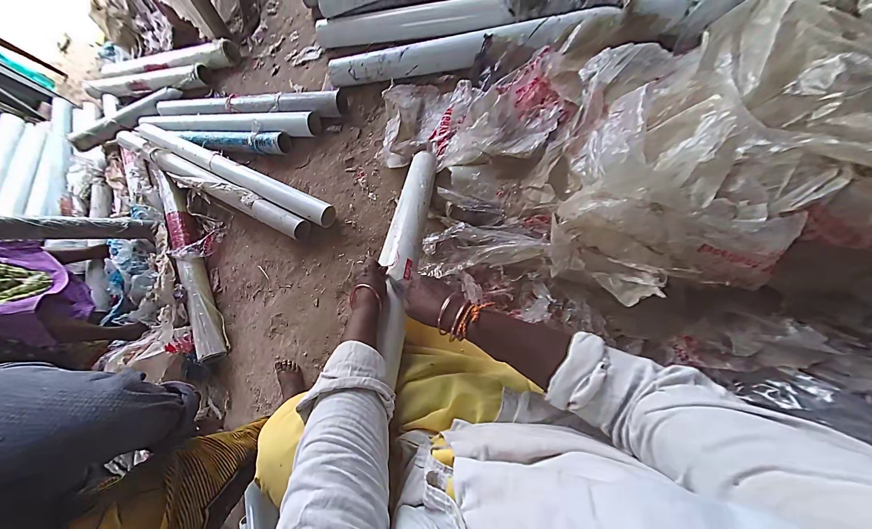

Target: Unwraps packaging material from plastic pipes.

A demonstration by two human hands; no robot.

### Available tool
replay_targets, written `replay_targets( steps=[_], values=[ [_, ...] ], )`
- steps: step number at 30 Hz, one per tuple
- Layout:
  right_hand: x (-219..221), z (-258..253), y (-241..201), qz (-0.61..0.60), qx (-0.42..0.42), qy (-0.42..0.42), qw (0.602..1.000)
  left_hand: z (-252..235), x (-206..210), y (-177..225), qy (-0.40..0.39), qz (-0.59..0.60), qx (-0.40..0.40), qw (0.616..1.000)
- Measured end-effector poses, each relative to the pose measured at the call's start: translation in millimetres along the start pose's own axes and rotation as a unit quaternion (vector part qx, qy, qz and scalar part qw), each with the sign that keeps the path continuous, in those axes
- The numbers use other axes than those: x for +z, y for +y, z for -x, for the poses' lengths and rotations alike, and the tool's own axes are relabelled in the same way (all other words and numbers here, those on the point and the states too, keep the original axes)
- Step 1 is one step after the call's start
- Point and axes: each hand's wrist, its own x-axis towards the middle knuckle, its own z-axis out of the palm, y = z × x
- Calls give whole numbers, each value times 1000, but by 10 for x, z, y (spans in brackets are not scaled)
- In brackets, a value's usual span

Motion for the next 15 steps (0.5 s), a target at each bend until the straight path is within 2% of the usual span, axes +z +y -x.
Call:
replay_targets(
  steps=[4,7,9,12,15],
  values=[
    [-90,-188,-156,26,52,-26,998,39,-22,27,-12,2,-4,1000],
    [-136,-517,155,-3,101,10,995,16,-13,-16,-1,17,11,1000],
    [-226,-537,357,-23,110,46,993,50,-38,-23,31,55,6,998],
    [-183,-260,352,-57,42,65,995,76,-88,-15,104,164,-46,980],
    [-65,-64,104,-29,-14,23,999,18,-59,-86,118,205,-21,971]
  ],
)
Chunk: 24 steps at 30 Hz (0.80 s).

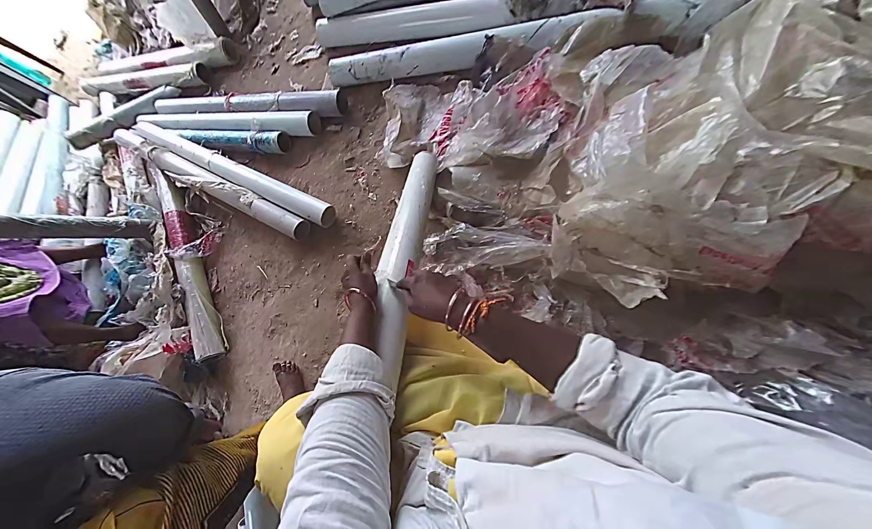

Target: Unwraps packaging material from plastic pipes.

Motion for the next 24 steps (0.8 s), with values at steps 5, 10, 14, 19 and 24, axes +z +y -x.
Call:
replay_targets(
  steps=[5,10,14,19,24],
  values=[
    [-64,-230,-107,38,4,-23,999,40,-22,-112,-65,-23,-8,998],
    [-41,-288,-71,73,-7,-15,997,48,-18,-7,-71,-168,-5,983],
    [45,-322,-84,104,63,-2,993,55,-52,7,-40,-125,-26,991],
    [-165,-335,438,43,135,50,989,-56,-10,-173,-90,-104,32,990],
    [-112,22,277,-43,-12,54,998,3,-5,-33,-90,-154,-4,984]
  ],
)
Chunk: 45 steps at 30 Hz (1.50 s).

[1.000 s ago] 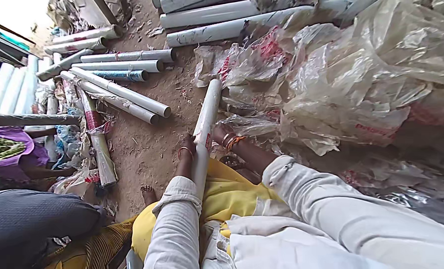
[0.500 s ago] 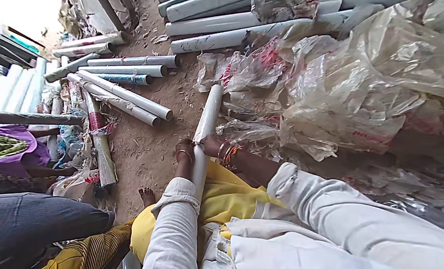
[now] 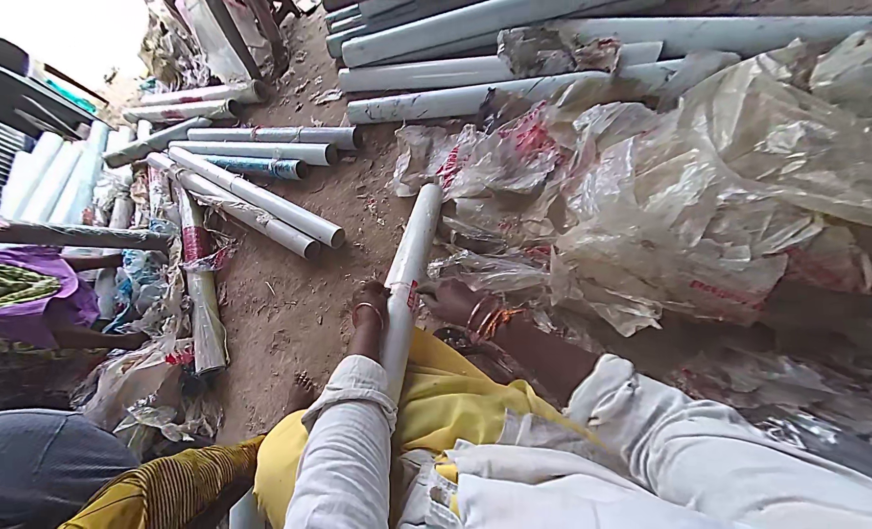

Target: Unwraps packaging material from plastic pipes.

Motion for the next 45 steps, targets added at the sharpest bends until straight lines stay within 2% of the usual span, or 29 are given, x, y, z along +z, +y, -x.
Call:
replay_targets(
  steps=[2,5,9,12,15,17,19,23,26,29,32,37,41,45],
  values=[
    [33,-6,-203,25,-22,-52,998,22,12,-8,6,2,12,1000],
    [95,-166,-381,83,-4,-90,993,6,96,-47,21,46,21,999],
    [123,-441,-428,121,52,-79,988,69,62,-2,18,64,7,998],
    [43,-660,-165,113,99,-51,987,118,17,46,14,40,-4,999],
    [-179,-445,-191,79,45,-48,995,85,38,17,31,84,-9,996],
    [-149,-277,-310,88,-9,-67,994,46,78,-9,48,129,-11,990],
    [-78,-263,-408,106,-21,-102,989,58,51,8,48,118,-11,992],
    [-20,-508,-493,134,38,-103,985,8,97,-26,74,159,-12,984],
    [-49,-721,-278,127,89,-69,986,-1,69,-14,80,133,-25,988],
    [-173,-606,-173,77,19,-61,995,-17,36,-25,81,104,-23,991],
    [-153,-372,-380,94,-33,-113,989,-32,21,-31,78,97,-17,992],
    [-15,-637,-547,140,43,-102,984,12,-2,-2,95,92,-21,991],
    [-2,-817,-261,115,108,-55,986,22,4,-5,109,113,-34,987],
    [-108,-596,-173,74,-47,-79,993,-56,-19,-46,110,136,-36,984]
  ],
)
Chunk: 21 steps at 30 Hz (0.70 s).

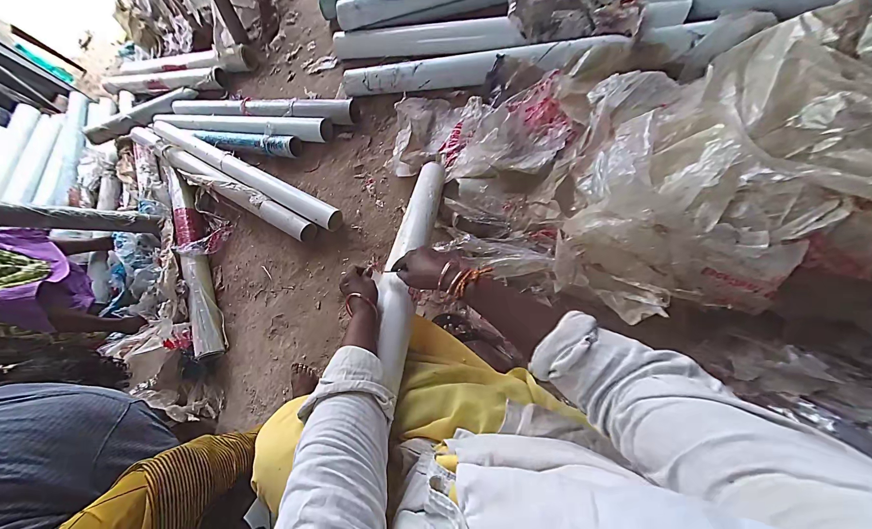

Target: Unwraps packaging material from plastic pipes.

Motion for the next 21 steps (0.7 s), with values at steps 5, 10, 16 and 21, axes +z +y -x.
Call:
replay_targets(
  steps=[5,10,16,21],
  values=[
    [-82,-120,-313,99,33,-74,992,40,-3,21,8,-5,13,1000],
    [-134,-335,-308,113,108,-43,987,56,-29,3,118,104,-51,986],
    [-42,-96,329,-124,96,132,979,-129,-158,-209,160,140,-163,963],
    [240,437,715,-233,108,181,949,22,-37,-73,80,38,103,991]
  ],
)
